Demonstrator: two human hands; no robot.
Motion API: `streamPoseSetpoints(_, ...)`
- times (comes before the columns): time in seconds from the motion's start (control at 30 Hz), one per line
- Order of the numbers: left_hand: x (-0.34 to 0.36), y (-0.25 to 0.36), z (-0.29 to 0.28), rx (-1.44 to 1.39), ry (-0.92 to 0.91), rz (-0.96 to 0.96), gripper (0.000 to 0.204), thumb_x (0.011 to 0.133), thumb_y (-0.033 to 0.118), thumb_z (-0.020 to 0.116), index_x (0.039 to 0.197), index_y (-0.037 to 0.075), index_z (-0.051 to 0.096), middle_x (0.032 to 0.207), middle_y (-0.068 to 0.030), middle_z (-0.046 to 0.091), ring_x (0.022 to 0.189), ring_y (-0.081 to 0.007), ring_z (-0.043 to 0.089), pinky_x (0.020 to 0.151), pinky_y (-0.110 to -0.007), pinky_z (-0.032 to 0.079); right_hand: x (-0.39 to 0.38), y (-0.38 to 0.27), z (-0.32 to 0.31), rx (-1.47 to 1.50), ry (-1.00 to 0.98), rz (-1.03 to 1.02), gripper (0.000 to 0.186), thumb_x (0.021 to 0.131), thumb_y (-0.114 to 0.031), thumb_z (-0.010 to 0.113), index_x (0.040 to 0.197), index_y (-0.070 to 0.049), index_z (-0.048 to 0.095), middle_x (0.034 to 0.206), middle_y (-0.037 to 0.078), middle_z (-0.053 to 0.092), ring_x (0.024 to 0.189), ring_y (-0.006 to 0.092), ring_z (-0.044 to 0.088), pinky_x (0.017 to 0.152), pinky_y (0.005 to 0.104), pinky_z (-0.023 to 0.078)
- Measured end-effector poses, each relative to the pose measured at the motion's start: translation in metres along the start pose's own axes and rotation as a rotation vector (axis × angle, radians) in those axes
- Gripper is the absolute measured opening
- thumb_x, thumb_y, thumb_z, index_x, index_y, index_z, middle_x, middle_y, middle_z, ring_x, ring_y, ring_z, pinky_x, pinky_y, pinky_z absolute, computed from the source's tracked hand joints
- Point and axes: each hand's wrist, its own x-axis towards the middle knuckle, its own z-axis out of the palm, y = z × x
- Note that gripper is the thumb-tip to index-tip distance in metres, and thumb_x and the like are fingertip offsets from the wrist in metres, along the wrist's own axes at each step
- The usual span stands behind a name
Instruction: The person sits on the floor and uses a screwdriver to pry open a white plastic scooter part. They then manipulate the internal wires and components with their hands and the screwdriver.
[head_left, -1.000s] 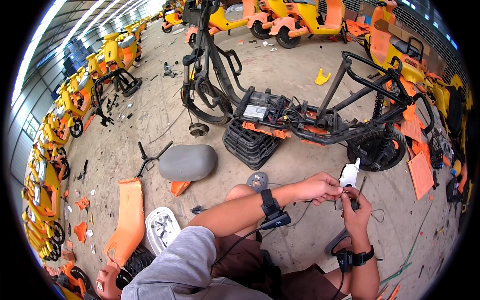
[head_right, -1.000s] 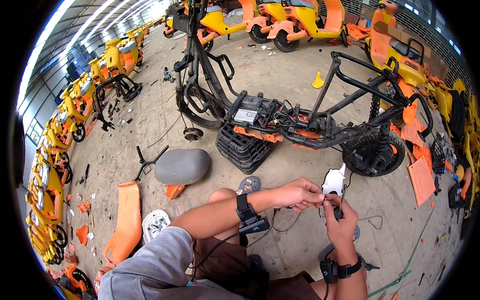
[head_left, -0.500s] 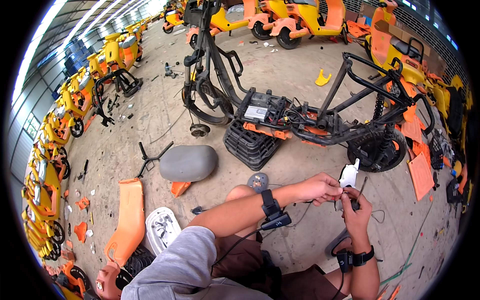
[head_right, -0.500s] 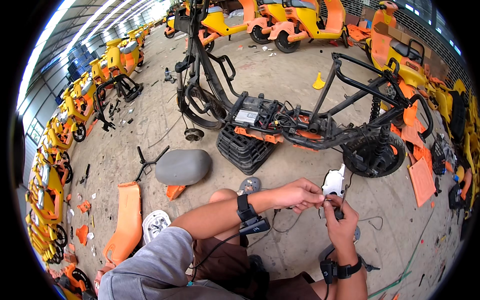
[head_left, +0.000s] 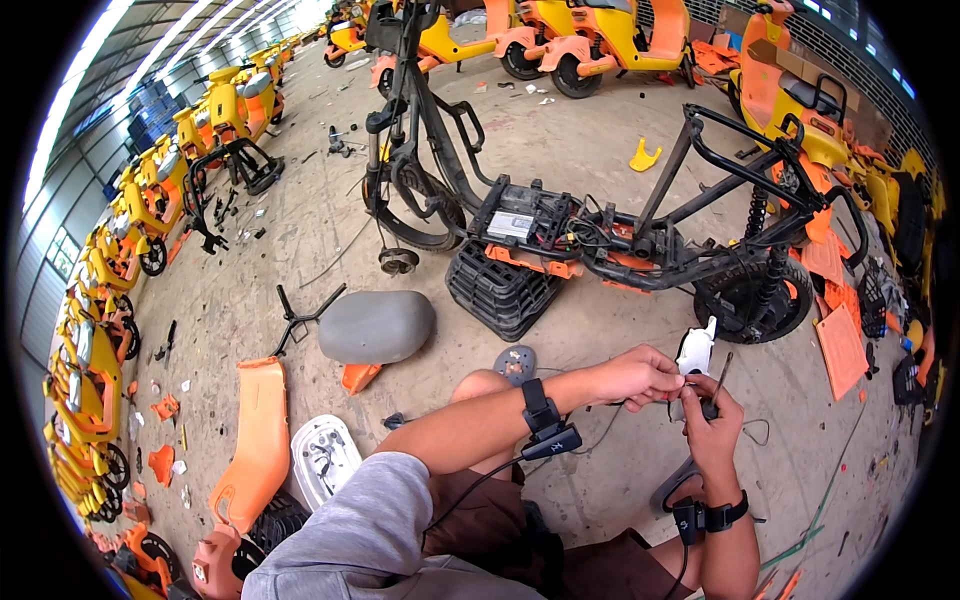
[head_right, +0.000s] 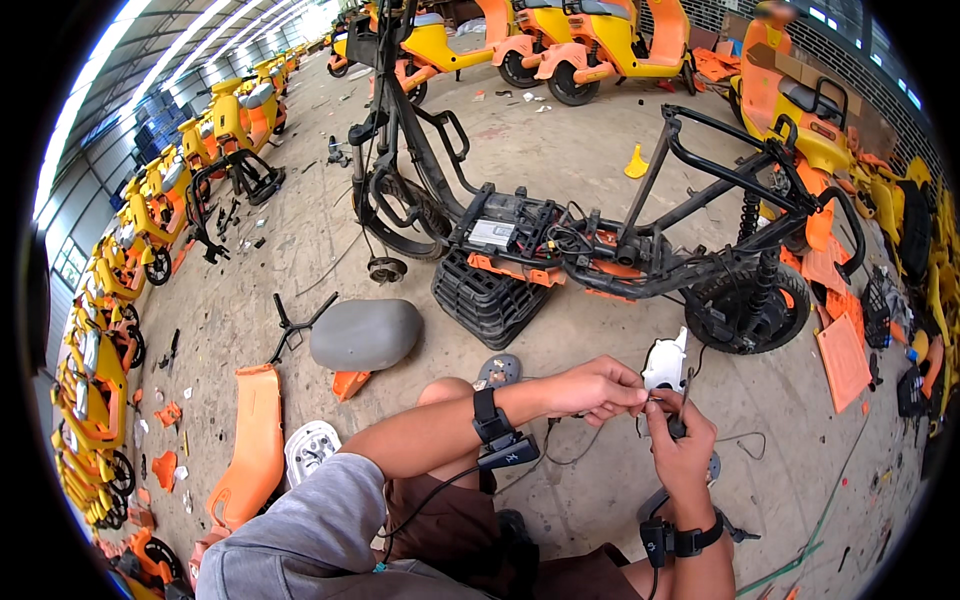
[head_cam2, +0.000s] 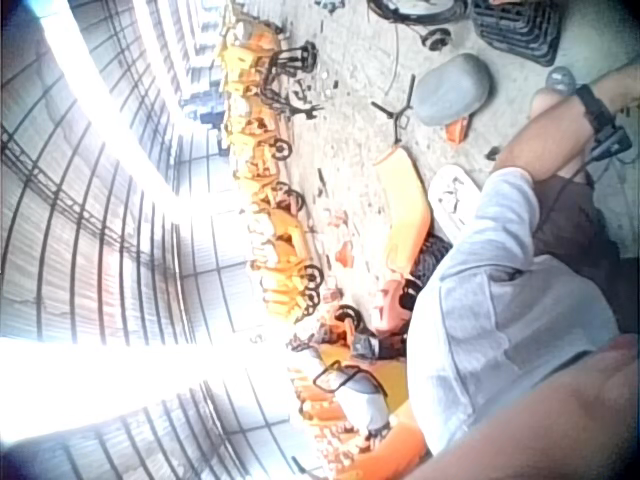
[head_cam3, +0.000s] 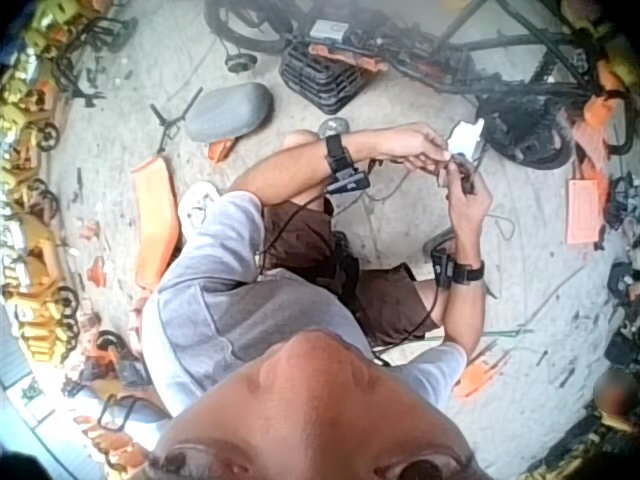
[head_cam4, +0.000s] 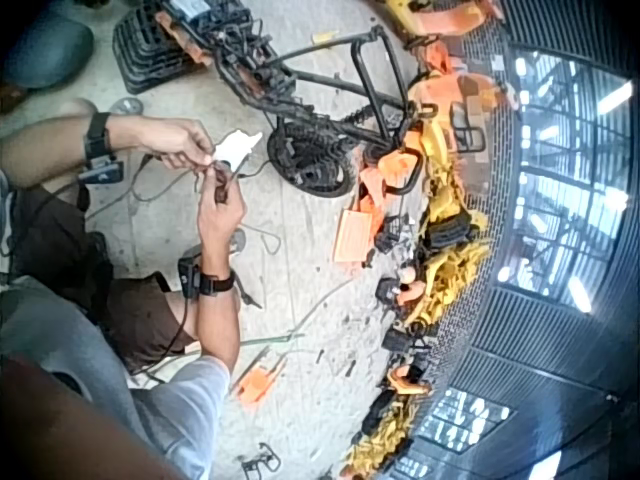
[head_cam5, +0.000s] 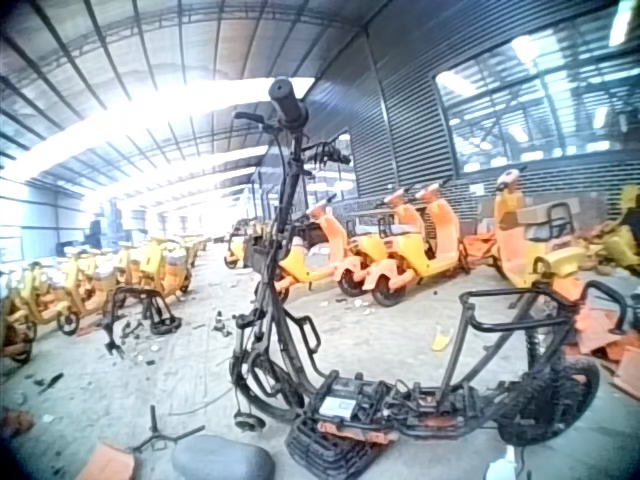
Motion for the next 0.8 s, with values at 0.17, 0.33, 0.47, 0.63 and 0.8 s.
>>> streamPoseSetpoints(0.17, 0.0010, -0.0012, -0.0008, 0.001, 0.001, -0.001, 0.028, 0.099, 0.028, 0.056, 0.080, 0.007, 0.058, 0.059, 0.0090, 0.033, 0.047, -0.0037, 0.027, 0.044, -0.025, 0.021, -0.0003, 0.0000, -0.0002, 0.002, -0.003, 0.004, 0.019, 0.089, -0.008, 0.069, 0.103, 0.003, 0.067, 0.070, 0.001, 0.063, 0.051, 0.0037, 0.048, 0.046, 0.0213, 0.036)
streamPoseSetpoints(0.33, 0.0014, -0.0016, -0.0010, 0.002, 0.005, 0.001, 0.028, 0.098, 0.028, 0.056, 0.080, 0.006, 0.058, 0.059, 0.0090, 0.033, 0.047, -0.0037, 0.027, 0.045, -0.025, 0.021, -0.0002, 0.0014, -0.0006, 0.012, -0.008, 0.004, 0.019, 0.089, -0.008, 0.068, 0.103, 0.004, 0.067, 0.070, 0.001, 0.062, 0.051, 0.0036, 0.048, 0.046, 0.0213, 0.036)
streamPoseSetpoints(0.47, 0.0025, -0.0031, -0.0018, -0.001, -0.001, 0.004, 0.027, 0.098, 0.028, 0.057, 0.082, 0.006, 0.059, 0.059, 0.0089, 0.034, 0.048, -0.0035, 0.027, 0.045, -0.025, 0.021, -0.0001, 0.0018, 0.0003, 0.002, 0.005, -0.020, 0.018, 0.089, -0.008, 0.068, 0.103, 0.004, 0.067, 0.070, 0.001, 0.063, 0.051, 0.0037, 0.047, 0.046, 0.0214, 0.036)
streamPoseSetpoints(0.63, -0.0002, -0.0007, -0.0007, -0.012, 0.000, 0.003, 0.026, 0.098, 0.027, 0.057, 0.083, 0.006, 0.060, 0.060, 0.0090, 0.035, 0.048, -0.0033, 0.027, 0.045, -0.025, 0.021, -0.0003, 0.0021, 0.0006, 0.001, 0.002, -0.024, 0.017, 0.090, -0.008, 0.068, 0.102, 0.004, 0.067, 0.071, 0.001, 0.064, 0.051, 0.0037, 0.047, 0.047, 0.0215, 0.037)
streamPoseSetpoints(0.8, -0.0013, 0.0026, 0.0012, 0.002, 0.016, -0.014, 0.029, 0.100, 0.025, 0.054, 0.084, 0.002, 0.059, 0.057, 0.0087, 0.031, 0.047, -0.0038, 0.026, 0.044, -0.025, 0.024, -0.0002, 0.0041, 0.0004, -0.013, 0.001, -0.032, 0.017, 0.090, -0.008, 0.067, 0.102, 0.004, 0.067, 0.073, 0.002, 0.066, 0.052, 0.0037, 0.047, 0.048, 0.0216, 0.037)
